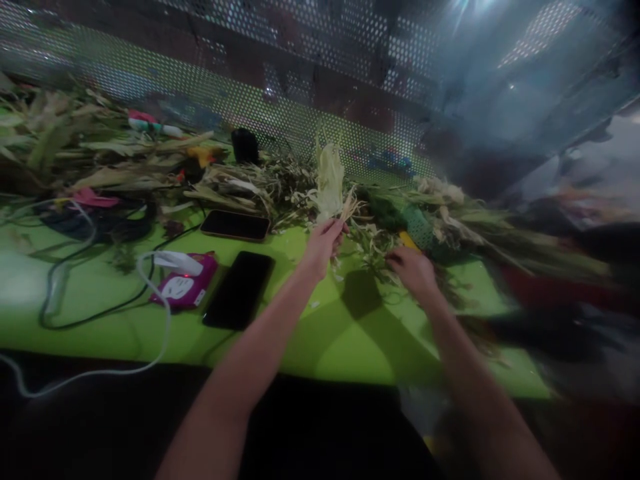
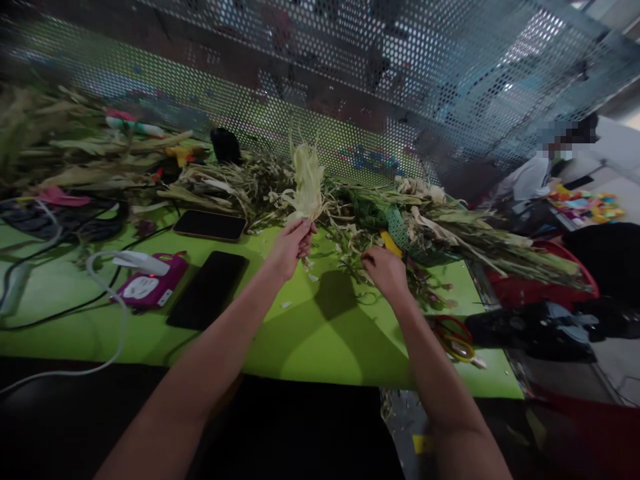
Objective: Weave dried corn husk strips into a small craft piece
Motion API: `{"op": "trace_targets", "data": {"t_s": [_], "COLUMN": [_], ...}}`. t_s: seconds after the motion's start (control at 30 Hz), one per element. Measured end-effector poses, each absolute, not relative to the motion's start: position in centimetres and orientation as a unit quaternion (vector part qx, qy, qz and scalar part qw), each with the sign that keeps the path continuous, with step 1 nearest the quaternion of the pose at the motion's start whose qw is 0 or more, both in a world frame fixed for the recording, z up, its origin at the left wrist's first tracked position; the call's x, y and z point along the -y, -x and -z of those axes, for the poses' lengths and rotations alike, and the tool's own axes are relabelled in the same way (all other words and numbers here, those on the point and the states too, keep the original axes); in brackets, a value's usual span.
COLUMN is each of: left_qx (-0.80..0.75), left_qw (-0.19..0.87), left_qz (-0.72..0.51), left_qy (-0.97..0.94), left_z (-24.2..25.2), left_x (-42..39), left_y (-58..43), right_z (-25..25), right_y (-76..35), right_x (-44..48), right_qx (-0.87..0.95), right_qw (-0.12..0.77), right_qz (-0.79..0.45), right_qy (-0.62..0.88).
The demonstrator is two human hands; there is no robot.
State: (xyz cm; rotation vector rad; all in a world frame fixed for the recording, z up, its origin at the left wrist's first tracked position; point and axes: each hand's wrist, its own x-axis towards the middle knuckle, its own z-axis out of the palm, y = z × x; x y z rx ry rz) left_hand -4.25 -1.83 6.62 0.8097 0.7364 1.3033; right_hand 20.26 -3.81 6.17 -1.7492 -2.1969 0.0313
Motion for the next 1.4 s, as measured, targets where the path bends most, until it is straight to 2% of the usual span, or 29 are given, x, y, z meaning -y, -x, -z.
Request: {"op": "trace_targets", "data": {"t_s": [0.2, 0.3, 0.37, 0.47, 0.57, 0.63, 0.8, 0.87, 1.03, 1.2, 1.4], "left_qx": [-0.314, -0.312, -0.317, -0.323, -0.325, -0.326, -0.309, -0.308, -0.321, -0.322, -0.323], "left_qw": [0.666, 0.667, 0.668, 0.669, 0.666, 0.663, 0.663, 0.664, 0.662, 0.663, 0.666], "left_qz": [-0.577, -0.580, -0.578, -0.576, -0.579, -0.583, -0.588, -0.587, -0.586, -0.582, -0.574], "left_qy": [-0.353, -0.348, -0.345, -0.342, -0.340, -0.338, -0.345, -0.346, -0.338, -0.343, -0.351], "left_z": [-6.9, -6.8, -6.6, -6.5, -6.6, -6.8, -7.0, -6.9, -6.9, -7.3, -7.4], "left_x": [1.8, 1.7, 1.6, 1.4, 1.4, 1.5, 1.8, 1.8, 1.7, 1.9, 2.3], "left_y": [4.5, 4.6, 4.7, 4.8, 4.8, 4.8, 4.6, 4.5, 4.6, 4.6, 4.3], "right_z": [-8.8, -9.9, -10.5, -11.1, -11.5, -11.5, -9.4, -7.8, -4.5, -4.1, -5.0], "right_y": [-20.7, -19.7, -19.1, -19.0, -20.1, -21.2, -22.4, -22.3, -22.1, -23.4, -23.3], "right_x": [3.0, 2.2, 2.2, 3.1, 5.2, 6.7, 9.2, 9.7, 12.4, 16.6, 18.1], "right_qx": [0.689, 0.654, 0.625, 0.605, 0.603, 0.616, 0.728, 0.760, 0.775, 0.783, 0.764], "right_qw": [0.339, 0.414, 0.452, 0.469, 0.456, 0.417, 0.149, 0.097, 0.098, 0.100, 0.127], "right_qz": [-0.076, -0.174, -0.253, -0.300, -0.338, -0.368, -0.354, -0.290, -0.145, -0.208, -0.194], "right_qy": [0.636, 0.609, 0.584, 0.570, 0.561, 0.558, 0.568, 0.573, 0.608, 0.578, 0.602]}}
